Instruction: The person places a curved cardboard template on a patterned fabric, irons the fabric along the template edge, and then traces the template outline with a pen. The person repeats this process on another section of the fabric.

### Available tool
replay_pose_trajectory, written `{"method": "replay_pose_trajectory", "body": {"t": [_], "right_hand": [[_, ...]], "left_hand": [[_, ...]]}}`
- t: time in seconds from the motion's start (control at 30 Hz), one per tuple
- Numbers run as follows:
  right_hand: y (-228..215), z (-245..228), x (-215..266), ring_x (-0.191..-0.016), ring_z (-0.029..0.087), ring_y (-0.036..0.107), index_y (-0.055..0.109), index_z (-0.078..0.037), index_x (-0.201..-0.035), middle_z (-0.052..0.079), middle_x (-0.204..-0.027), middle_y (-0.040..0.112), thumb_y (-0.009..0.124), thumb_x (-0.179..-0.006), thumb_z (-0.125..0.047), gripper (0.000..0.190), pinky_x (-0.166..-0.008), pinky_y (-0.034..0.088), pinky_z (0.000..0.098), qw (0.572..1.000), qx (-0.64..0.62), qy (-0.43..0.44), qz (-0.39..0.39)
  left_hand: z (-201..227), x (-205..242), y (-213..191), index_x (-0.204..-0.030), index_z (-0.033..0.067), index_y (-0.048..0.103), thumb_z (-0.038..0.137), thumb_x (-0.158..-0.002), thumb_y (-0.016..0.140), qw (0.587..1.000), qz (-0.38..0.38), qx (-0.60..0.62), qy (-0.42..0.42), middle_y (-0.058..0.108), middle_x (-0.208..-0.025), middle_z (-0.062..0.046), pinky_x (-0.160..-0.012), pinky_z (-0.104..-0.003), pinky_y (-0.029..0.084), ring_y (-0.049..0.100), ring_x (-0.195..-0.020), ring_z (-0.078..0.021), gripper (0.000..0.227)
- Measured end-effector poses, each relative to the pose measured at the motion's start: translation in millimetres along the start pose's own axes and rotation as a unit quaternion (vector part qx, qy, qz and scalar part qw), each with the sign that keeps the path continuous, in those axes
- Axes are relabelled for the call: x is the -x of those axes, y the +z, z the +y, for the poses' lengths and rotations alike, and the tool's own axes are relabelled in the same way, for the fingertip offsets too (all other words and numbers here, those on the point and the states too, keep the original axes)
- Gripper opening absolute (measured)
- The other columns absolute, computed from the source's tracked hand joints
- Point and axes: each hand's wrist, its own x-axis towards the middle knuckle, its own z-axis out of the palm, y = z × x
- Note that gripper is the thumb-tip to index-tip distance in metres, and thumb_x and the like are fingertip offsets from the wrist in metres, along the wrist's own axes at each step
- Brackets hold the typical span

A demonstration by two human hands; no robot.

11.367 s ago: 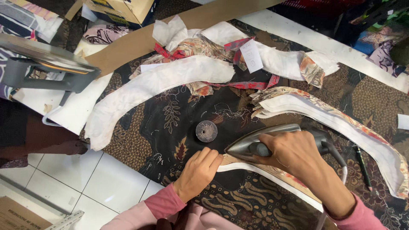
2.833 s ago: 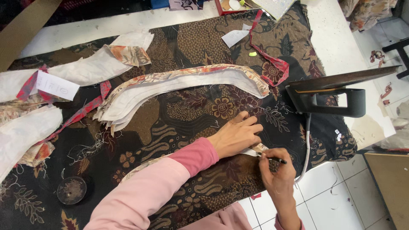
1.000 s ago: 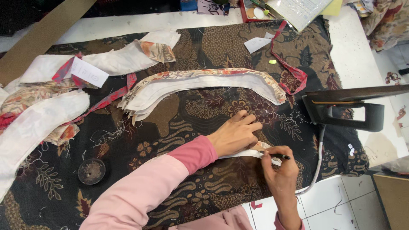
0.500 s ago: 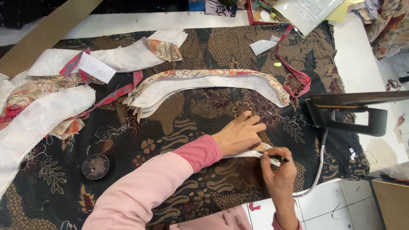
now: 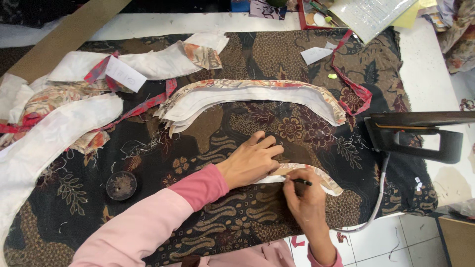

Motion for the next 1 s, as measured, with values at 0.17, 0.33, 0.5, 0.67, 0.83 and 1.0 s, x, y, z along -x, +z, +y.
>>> {"method": "replay_pose_trajectory", "body": {"t": [0.17,0.33,0.5,0.67,0.83,1.0], "right_hand": [[-8.4,1.8,-4.9,-0.097,0.027,0.072,0.057,-0.002,-0.101,0.013,-0.097,0.068,0.070,-0.091,0.000,0.016,-0.095,0.055,0.0381,0.999,0.026,0.020,0.004],[3.3,-2.2,-0.3,-0.084,0.023,0.074,0.058,-0.002,-0.100,0.011,-0.095,0.073,0.071,-0.091,0.000,0.016,-0.110,0.051,0.0456,0.999,0.033,0.005,-0.021],[11.3,-5.3,-0.1,-0.083,0.022,0.075,0.058,-0.001,-0.101,0.012,-0.098,0.072,0.071,-0.088,-0.003,0.018,-0.072,0.060,0.0324,0.993,-0.014,0.101,-0.055],[-4.1,-0.6,-4.9,-0.091,0.021,0.071,0.058,0.000,-0.104,0.014,-0.100,0.070,0.070,-0.094,-0.001,0.016,-0.082,0.058,0.0315,0.999,0.003,0.052,0.002],[17.5,-8.1,1.8,-0.089,0.021,0.070,0.060,0.000,-0.102,0.014,-0.096,0.070,0.070,-0.090,0.000,0.015,-0.081,0.055,0.0313,0.999,-0.013,-0.033,-0.032],[3.2,-5.6,-4.8,-0.086,0.017,0.071,0.057,0.000,-0.103,0.012,-0.096,0.070,0.069,-0.093,0.001,0.015,-0.077,0.057,0.0278,0.997,-0.014,0.081,-0.011]], "left_hand": [[1.1,0.7,-1.4,-0.070,0.0214,0.076,0.022,-0.082,0.069,1.000,-0.007,-0.001,-0.011,0.061,-0.101,0.002,-0.111,-0.043,0.026,0.054,-0.114,-0.0197,0.013],[0.9,2.3,0.3,-0.071,0.0216,0.076,0.021,-0.081,0.069,1.000,0.017,0.008,-0.009,0.061,-0.100,0.002,-0.112,-0.044,0.026,0.054,-0.113,-0.0203,0.012],[0.6,3.6,-0.9,-0.071,0.0212,0.077,0.021,-0.079,0.069,1.000,0.021,-0.003,-0.011,0.062,-0.101,0.001,-0.112,-0.044,0.027,0.054,-0.113,-0.0208,0.011],[0.2,5.3,-1.3,-0.071,0.0205,0.077,0.021,-0.080,0.069,0.999,0.038,-0.003,-0.007,0.062,-0.103,0.000,-0.112,-0.044,0.029,0.054,-0.113,-0.0223,0.012],[0.0,8.6,-4.8,-0.072,0.0193,0.076,0.020,-0.078,0.073,1.000,0.028,0.013,-0.005,0.062,-0.104,-0.002,-0.110,-0.045,0.029,0.054,-0.112,-0.0239,0.007],[-0.5,13.6,-9.4,-0.070,0.0234,0.077,0.016,-0.067,0.076,1.000,-0.007,0.027,-0.014,0.061,-0.105,-0.001,-0.111,-0.046,0.027,0.053,-0.115,-0.0236,0.009]]}}
